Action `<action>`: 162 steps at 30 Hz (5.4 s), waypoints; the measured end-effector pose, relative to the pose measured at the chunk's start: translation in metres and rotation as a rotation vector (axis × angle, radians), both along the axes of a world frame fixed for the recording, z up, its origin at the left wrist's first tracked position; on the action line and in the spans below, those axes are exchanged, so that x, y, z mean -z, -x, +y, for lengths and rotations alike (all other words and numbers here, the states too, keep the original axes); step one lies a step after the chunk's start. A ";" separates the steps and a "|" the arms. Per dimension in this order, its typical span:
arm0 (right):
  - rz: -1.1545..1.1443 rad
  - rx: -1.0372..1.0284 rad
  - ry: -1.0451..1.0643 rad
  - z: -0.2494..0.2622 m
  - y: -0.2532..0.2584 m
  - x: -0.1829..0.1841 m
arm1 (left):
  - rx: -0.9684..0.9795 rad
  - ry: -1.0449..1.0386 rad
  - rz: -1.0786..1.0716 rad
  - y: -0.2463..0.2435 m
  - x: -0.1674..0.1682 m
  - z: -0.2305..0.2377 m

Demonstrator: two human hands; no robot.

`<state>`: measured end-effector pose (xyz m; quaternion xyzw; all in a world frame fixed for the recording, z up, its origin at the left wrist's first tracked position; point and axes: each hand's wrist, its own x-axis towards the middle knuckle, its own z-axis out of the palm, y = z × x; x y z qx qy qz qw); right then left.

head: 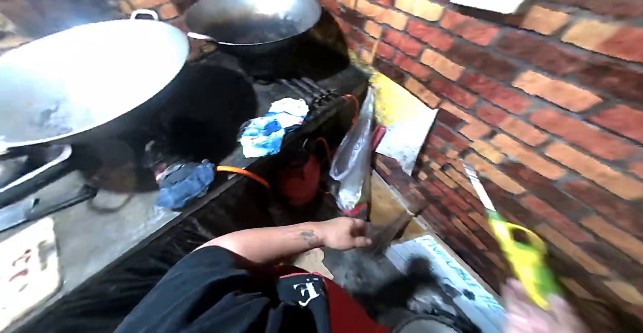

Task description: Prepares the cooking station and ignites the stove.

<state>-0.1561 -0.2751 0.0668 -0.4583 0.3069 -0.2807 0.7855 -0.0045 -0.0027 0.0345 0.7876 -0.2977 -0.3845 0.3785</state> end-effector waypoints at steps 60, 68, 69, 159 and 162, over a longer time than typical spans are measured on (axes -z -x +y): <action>0.350 -1.043 1.556 0.143 -0.505 -0.038 | -0.475 -0.508 -0.636 -0.349 -0.047 0.056; 0.198 -1.160 1.570 0.214 -0.569 -0.040 | -0.259 -0.453 -0.791 -0.345 -0.045 0.064; 0.194 -1.166 1.561 0.220 -0.572 -0.041 | -0.223 -0.427 -0.794 -0.345 -0.046 0.068; 0.105 -0.959 0.801 0.143 -0.397 -0.028 | -0.144 -0.359 -0.871 -0.240 -0.073 0.091; 0.088 -1.095 0.917 0.179 -0.400 -0.034 | -0.136 -0.318 -0.719 -0.183 -0.070 0.131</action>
